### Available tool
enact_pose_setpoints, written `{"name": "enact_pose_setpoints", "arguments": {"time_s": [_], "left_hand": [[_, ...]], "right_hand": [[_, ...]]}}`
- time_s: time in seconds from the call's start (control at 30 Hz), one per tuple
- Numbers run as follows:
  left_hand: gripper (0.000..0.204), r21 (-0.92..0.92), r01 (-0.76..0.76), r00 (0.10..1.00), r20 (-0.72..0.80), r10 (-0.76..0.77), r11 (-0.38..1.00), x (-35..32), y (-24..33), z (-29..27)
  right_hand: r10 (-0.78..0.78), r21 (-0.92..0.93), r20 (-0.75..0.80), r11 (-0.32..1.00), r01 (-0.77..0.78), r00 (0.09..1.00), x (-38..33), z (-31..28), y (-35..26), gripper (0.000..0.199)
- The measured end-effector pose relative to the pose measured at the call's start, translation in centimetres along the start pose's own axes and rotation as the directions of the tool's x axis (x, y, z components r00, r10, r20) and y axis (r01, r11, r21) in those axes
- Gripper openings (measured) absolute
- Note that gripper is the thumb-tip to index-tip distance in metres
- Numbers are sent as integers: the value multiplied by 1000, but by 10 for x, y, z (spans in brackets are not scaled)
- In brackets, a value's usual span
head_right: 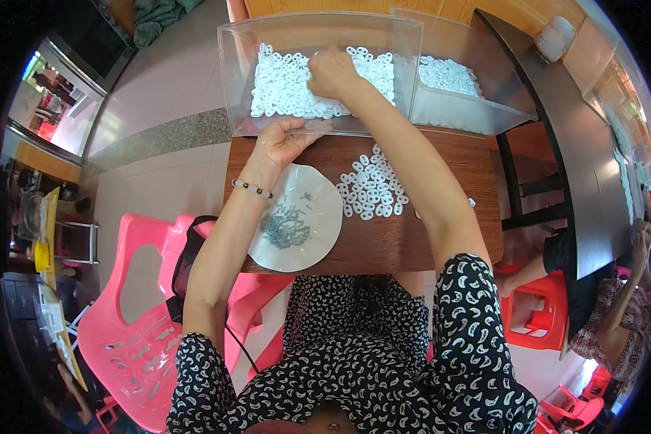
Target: Manually assembling small metal components into white circular plastic parts on a workshop table.
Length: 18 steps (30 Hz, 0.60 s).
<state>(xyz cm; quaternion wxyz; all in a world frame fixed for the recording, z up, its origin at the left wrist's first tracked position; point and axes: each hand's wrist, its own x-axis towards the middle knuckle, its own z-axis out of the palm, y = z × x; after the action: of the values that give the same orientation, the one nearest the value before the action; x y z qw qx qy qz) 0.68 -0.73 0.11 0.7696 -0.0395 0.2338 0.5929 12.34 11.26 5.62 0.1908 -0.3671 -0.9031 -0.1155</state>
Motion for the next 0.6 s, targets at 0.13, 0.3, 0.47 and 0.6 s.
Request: {"name": "enact_pose_setpoints", "arguments": {"time_s": [0.13, 0.3, 0.47, 0.6], "left_hand": [[31, -1, -32, 999, -3, 32, 1000, -3, 1, -2], [32, 0, -26, 999, -35, 26, 1000, -4, 0, 1], [33, -20, -32, 999, -30, 32, 999, -4, -2, 1], [32, -86, -13, 1000, -30, 10, 996, -7, -2, 1]], "right_hand": [[152, 29, 86, 987, -155, 985, 3, -21, 16, 26], [170, 146, -110, 977, -153, 979, 2, -24, 27, 24], [175, 203, -135, 968, -146, 975, 8, -13, 33, 20], [83, 271, -151, 962, -40, 985, 10, -3, 28, 14]]}}
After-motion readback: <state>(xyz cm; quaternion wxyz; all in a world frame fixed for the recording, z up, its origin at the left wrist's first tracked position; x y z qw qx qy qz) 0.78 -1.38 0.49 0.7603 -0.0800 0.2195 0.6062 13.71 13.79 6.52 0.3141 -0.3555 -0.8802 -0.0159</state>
